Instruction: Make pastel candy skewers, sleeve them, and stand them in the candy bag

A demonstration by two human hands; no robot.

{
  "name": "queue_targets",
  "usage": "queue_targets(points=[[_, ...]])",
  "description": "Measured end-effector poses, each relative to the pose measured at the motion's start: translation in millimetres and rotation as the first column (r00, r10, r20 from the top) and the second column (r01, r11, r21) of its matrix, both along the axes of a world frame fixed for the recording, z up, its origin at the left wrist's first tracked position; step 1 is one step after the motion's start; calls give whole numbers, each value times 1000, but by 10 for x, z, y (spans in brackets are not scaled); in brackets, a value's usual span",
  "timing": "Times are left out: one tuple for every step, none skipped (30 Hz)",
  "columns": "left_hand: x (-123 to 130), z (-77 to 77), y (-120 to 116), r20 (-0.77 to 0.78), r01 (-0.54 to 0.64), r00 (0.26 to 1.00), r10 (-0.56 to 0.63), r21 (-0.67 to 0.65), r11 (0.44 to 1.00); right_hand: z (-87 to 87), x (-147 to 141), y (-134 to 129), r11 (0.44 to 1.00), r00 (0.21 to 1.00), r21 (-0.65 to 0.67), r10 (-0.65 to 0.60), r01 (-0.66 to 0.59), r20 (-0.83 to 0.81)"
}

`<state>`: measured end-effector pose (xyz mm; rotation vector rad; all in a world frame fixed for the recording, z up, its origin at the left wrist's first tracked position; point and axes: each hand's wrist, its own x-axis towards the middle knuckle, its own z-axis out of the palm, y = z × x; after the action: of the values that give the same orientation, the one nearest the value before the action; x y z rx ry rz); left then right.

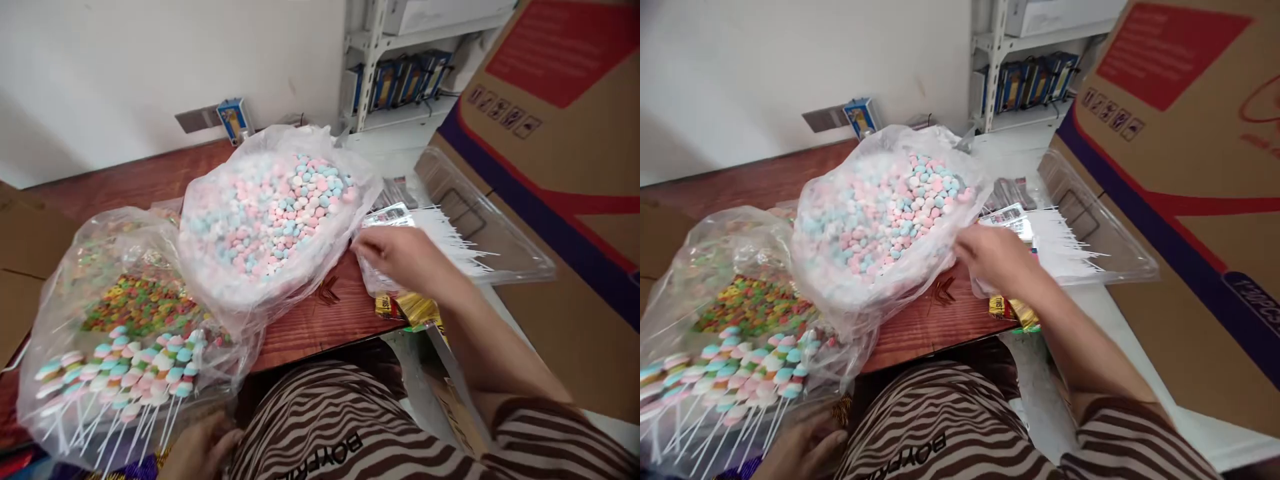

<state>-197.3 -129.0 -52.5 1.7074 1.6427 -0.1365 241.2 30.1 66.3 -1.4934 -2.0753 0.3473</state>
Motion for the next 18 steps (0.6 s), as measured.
queue_targets(points=[[204, 177, 195, 37, 69, 997, -68, -10, 998, -43, 195, 160, 993, 981, -17, -110, 114, 160], [394, 342, 358, 72, 128, 989, -127, -10, 992, -101, 349, 320, 978, 941, -64, -170, 197, 294], [566, 483, 491, 111, 182, 978, -179, -15, 983, -169, 460, 472, 960, 904, -125, -184, 249, 386], [716, 591, 596, 142, 230, 964, -226, -11, 973, -241, 530, 604, 951, 891, -190, -144, 246, 430], [844, 665, 678, 172, 285, 945, -279, -7, 959, -311, 565, 712, 945, 888, -215, -131, 246, 440], [950, 707, 741, 204, 334, 922, -329, 12, 943, -377, 572, 793, 941, 889, -238, -115, 240, 442], [1037, 721, 790, 233, 372, 899, -370, 36, 927, -438, 560, 851, 940, 892, -250, -104, 233, 441], [1104, 716, 828, 255, 402, 879, -404, 60, 913, -492, 541, 889, 938, 892, -252, -107, 237, 440], [1155, 698, 855, 271, 419, 863, -425, 84, 904, -539, 521, 912, 935, 890, -255, -113, 246, 442], [1190, 673, 875, 282, 425, 854, -437, 104, 899, -580, 507, 925, 931, 888, -256, -125, 259, 442], [1212, 646, 887, 288, 425, 850, -441, 117, 897, -614, 504, 933, 926, 889, -257, -144, 276, 435], [1225, 620, 893, 294, 422, 849, -439, 124, 898, -641, 511, 938, 920, 893, -259, -167, 294, 419], [1231, 598, 895, 301, 418, 848, -436, 126, 900, -661, 529, 939, 914, 899, -261, -192, 310, 394], [1234, 580, 894, 312, 417, 845, -435, 126, 900, -672, 555, 938, 913, 908, -257, -215, 318, 359], [1239, 565, 893, 326, 419, 839, -436, 125, 899, -676, 585, 933, 915, 918, -245, -235, 320, 320], [1247, 554, 892, 344, 420, 831, -437, 127, 898, -672, 617, 923, 921, 926, -226, -250, 318, 283], [1262, 546, 894, 362, 424, 821, -441, 132, 896, -661, 648, 908, 928, 933, -205, -257, 310, 251], [1283, 541, 896, 379, 431, 808, -450, 141, 892, -644, 676, 889, 936, 939, -182, -258, 301, 226]])
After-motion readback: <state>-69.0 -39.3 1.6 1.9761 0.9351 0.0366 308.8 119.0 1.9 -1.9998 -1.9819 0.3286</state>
